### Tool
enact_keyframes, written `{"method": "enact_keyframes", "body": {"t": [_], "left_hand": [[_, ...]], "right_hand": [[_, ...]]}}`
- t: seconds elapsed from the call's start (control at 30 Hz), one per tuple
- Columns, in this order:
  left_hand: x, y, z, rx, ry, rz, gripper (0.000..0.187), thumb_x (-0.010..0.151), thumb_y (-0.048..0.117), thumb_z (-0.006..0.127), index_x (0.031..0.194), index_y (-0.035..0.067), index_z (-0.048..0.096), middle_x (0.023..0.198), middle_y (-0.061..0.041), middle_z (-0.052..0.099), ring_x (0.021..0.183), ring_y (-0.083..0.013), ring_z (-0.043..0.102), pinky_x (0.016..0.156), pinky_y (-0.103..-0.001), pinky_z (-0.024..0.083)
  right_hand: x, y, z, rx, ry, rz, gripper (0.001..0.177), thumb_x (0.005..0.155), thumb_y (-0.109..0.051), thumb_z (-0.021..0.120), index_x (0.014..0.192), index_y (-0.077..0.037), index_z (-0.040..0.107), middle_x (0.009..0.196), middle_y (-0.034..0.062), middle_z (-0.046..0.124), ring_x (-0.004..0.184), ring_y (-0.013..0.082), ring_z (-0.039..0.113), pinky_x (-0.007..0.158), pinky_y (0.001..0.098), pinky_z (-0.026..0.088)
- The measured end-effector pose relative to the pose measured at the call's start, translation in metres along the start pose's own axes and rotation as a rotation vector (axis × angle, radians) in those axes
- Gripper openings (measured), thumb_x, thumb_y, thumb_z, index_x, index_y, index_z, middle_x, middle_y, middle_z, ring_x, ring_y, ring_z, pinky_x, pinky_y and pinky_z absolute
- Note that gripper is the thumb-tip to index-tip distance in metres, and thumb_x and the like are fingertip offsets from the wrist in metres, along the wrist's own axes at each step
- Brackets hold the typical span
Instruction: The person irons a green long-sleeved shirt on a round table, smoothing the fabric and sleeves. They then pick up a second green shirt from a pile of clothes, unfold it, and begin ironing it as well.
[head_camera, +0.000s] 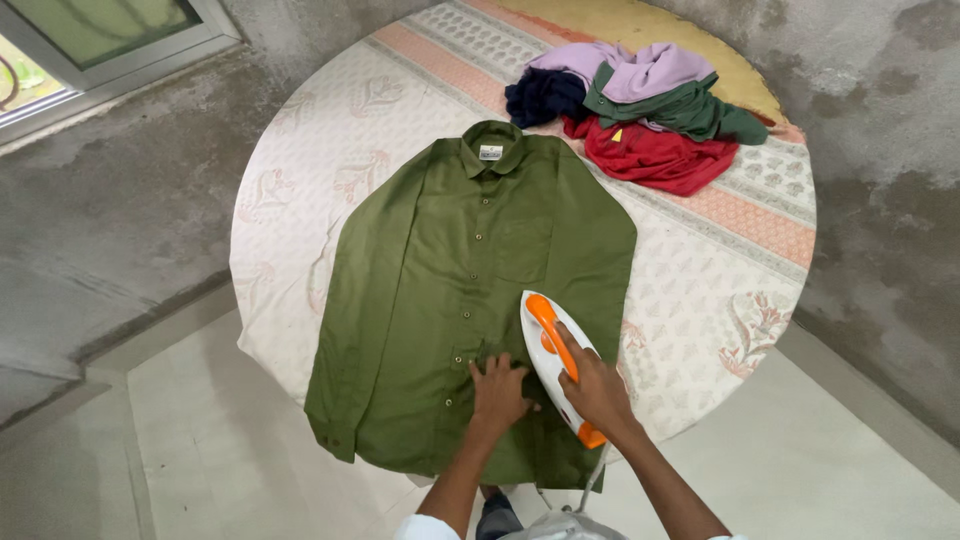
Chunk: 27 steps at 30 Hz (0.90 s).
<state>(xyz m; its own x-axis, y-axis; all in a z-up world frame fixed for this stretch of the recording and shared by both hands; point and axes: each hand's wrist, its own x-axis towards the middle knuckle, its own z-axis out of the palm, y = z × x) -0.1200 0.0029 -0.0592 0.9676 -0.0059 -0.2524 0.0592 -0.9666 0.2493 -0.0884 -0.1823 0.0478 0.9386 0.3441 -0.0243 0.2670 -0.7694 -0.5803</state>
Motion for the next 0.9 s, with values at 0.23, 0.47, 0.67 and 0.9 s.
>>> {"method": "enact_keyframes", "body": {"t": [0.23, 0.47, 0.67, 0.9], "left_hand": [[0.048, -0.015, -0.029, -0.141, 0.121, 0.033, 0.126, 0.051, 0.045, 0.102, 0.154, 0.015, 0.036, 0.164, -0.018, 0.021, 0.153, -0.0405, 0.016, 0.115, -0.076, 0.017], [0.067, -0.003, -0.056, 0.028, 0.031, 0.142, 0.145, 0.043, 0.051, 0.102, 0.162, 0.022, 0.024, 0.170, -0.014, 0.001, 0.155, -0.0401, 0.001, 0.114, -0.078, 0.012], [0.077, -0.003, -0.052, 0.095, -0.035, 0.221, 0.145, 0.044, 0.054, 0.101, 0.163, 0.025, 0.023, 0.172, -0.014, -0.003, 0.156, -0.0419, -0.002, 0.112, -0.082, 0.010], [0.092, -0.001, -0.049, 0.187, -0.100, 0.316, 0.152, 0.043, 0.061, 0.100, 0.164, 0.030, 0.015, 0.171, -0.014, -0.012, 0.154, -0.0464, -0.010, 0.107, -0.087, 0.006]], "right_hand": [[0.059, 0.005, -0.034, -0.270, -0.067, 0.014, 0.088, 0.087, -0.016, 0.066, 0.159, -0.044, 0.025, 0.109, 0.0168, 0.066, 0.083, 0.0404, 0.068, 0.079, 0.0493, 0.057], [0.124, 0.013, -0.048, -0.388, 0.052, -0.119, 0.085, 0.087, -0.019, 0.067, 0.160, -0.037, 0.028, 0.098, 0.0167, 0.067, 0.086, 0.0387, 0.068, 0.081, 0.0505, 0.056], [0.182, 0.002, -0.045, -0.417, 0.101, -0.052, 0.083, 0.088, -0.021, 0.067, 0.158, -0.040, 0.027, 0.102, 0.0181, 0.067, 0.084, 0.0410, 0.069, 0.079, 0.0522, 0.056], [0.239, -0.009, -0.040, -0.458, 0.127, 0.157, 0.082, 0.093, -0.022, 0.064, 0.162, -0.041, 0.023, 0.105, 0.0201, 0.066, 0.084, 0.0429, 0.069, 0.083, 0.0519, 0.056]]}}
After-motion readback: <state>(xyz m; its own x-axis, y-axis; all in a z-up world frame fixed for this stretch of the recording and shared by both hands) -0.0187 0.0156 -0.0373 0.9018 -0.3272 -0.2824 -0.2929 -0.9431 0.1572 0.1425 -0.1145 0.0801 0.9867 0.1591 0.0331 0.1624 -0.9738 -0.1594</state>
